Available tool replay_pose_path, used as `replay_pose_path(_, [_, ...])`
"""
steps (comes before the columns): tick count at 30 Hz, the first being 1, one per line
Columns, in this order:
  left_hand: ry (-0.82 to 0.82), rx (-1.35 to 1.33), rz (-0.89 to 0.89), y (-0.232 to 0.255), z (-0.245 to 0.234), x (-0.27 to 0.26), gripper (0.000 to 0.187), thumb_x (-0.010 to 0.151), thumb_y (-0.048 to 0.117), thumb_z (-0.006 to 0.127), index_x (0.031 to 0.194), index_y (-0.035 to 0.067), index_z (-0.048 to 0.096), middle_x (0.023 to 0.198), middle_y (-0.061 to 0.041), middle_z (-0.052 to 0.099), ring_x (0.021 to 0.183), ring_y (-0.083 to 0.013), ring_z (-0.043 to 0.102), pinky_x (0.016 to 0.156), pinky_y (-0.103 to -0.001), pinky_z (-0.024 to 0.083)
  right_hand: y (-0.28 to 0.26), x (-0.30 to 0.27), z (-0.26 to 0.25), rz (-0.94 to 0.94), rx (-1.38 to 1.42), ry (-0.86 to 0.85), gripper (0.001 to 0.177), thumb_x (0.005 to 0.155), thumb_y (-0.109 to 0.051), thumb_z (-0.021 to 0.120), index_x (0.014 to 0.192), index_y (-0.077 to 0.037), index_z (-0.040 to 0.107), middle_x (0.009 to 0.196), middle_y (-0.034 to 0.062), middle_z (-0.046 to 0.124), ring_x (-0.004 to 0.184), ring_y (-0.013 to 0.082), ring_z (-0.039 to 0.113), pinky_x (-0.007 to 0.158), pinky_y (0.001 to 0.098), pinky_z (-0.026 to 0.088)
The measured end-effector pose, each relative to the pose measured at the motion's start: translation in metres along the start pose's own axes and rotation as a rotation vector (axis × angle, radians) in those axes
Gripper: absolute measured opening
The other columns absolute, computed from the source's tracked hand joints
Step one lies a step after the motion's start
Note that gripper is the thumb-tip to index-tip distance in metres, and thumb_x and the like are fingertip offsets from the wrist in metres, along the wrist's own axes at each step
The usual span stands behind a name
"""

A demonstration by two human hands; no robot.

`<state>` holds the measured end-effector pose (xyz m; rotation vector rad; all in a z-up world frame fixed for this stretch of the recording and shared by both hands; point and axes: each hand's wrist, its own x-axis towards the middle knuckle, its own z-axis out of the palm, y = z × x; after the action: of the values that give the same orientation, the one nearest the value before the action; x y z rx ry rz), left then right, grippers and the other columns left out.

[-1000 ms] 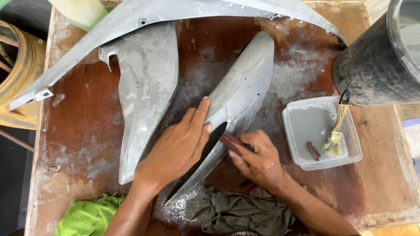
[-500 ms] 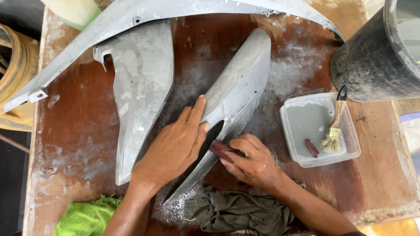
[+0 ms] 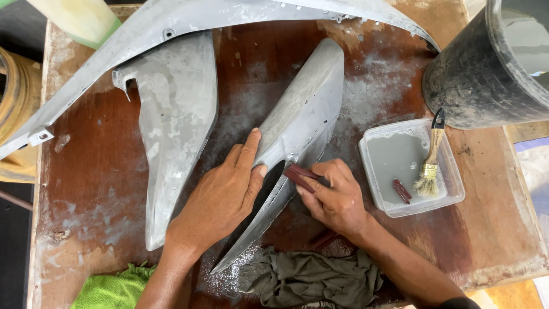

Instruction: The person sands the surface of a gray plastic car part using a small sanding block. They hold the part steady with one hand while moving the sanding block back and forth across the surface.

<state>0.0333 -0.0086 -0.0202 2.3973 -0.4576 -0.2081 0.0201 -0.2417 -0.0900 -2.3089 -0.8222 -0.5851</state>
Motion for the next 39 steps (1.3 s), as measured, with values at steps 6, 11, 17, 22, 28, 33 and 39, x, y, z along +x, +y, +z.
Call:
replay_pose_path(6, [0.029, 0.000, 0.019, -0.002, 0.002, 0.000, 0.059, 0.103, 0.025, 0.041, 0.149, -0.011, 0.033, 0.115, -0.024, 0.063, 0.067, -0.0362, 0.071, 0.060, -0.048, 0.056, -0.011, -0.003, 0.002, -0.096, 0.098, -0.104, 0.021, 0.081, -0.006, 0.078, 0.101, -0.003, 0.077, 0.097, 0.0088, 0.061, 0.082, 0.0229, 0.059, 0.071, 0.0328, 0.052])
replay_pose_path(11, [0.012, 0.002, 0.021, -0.004, 0.003, 0.000, 0.060, 0.104, 0.028, 0.038, 0.150, -0.012, 0.031, 0.113, -0.023, 0.062, 0.064, -0.0327, 0.071, 0.059, -0.045, 0.058, 0.011, -0.005, 0.010, -0.064, -0.010, 0.020, 0.020, 0.091, -0.013, 0.072, 0.109, -0.007, 0.078, 0.098, 0.0063, 0.060, 0.082, 0.0173, 0.053, 0.068, 0.0283, 0.047])
replay_pose_path(17, [0.017, 0.016, 0.004, -0.004, 0.004, -0.002, 0.061, 0.104, 0.030, 0.037, 0.151, -0.008, 0.031, 0.116, -0.022, 0.062, 0.071, -0.0367, 0.071, 0.062, -0.049, 0.057, 0.004, -0.005, 0.012, -0.031, -0.004, 0.006, 0.020, 0.087, -0.009, 0.077, 0.106, -0.005, 0.079, 0.096, 0.0059, 0.062, 0.080, 0.0153, 0.052, 0.064, 0.0253, 0.046])
replay_pose_path(22, [0.032, 0.016, 0.014, -0.005, 0.005, -0.002, 0.060, 0.104, 0.029, 0.039, 0.150, -0.009, 0.032, 0.118, -0.023, 0.062, 0.072, -0.0391, 0.070, 0.063, -0.050, 0.056, -0.003, 0.003, 0.002, 0.017, -0.037, 0.026, 0.027, 0.081, -0.002, 0.078, 0.108, -0.003, 0.078, 0.103, 0.0104, 0.062, 0.084, 0.0225, 0.055, 0.073, 0.0322, 0.049])
replay_pose_path(28, [0.013, 0.007, 0.007, -0.004, 0.005, -0.001, 0.061, 0.104, 0.028, 0.038, 0.150, -0.010, 0.031, 0.114, -0.024, 0.061, 0.069, -0.0364, 0.071, 0.062, -0.048, 0.057, -0.007, 0.007, 0.002, 0.011, -0.021, 0.035, 0.025, 0.079, 0.002, 0.078, 0.104, 0.000, 0.076, 0.101, 0.0114, 0.062, 0.080, 0.0233, 0.056, 0.072, 0.0326, 0.050])
replay_pose_path(33, [0.022, -0.001, 0.020, -0.005, 0.005, -0.001, 0.060, 0.104, 0.027, 0.038, 0.150, -0.010, 0.031, 0.115, -0.024, 0.061, 0.068, -0.0377, 0.070, 0.062, -0.049, 0.057, -0.008, 0.006, 0.004, 0.028, -0.003, 0.035, 0.025, 0.080, 0.002, 0.076, 0.105, 0.000, 0.076, 0.101, 0.0105, 0.062, 0.080, 0.0231, 0.055, 0.071, 0.0326, 0.049])
replay_pose_path(39, [0.061, 0.029, 0.042, -0.005, 0.007, -0.001, 0.060, 0.103, 0.026, 0.040, 0.148, -0.013, 0.033, 0.112, -0.025, 0.062, 0.067, -0.0372, 0.070, 0.059, -0.048, 0.056, -0.003, 0.011, 0.007, 0.002, -0.016, 0.067, 0.027, 0.080, 0.003, 0.079, 0.106, 0.000, 0.076, 0.102, 0.0115, 0.062, 0.081, 0.0230, 0.054, 0.070, 0.0324, 0.049])
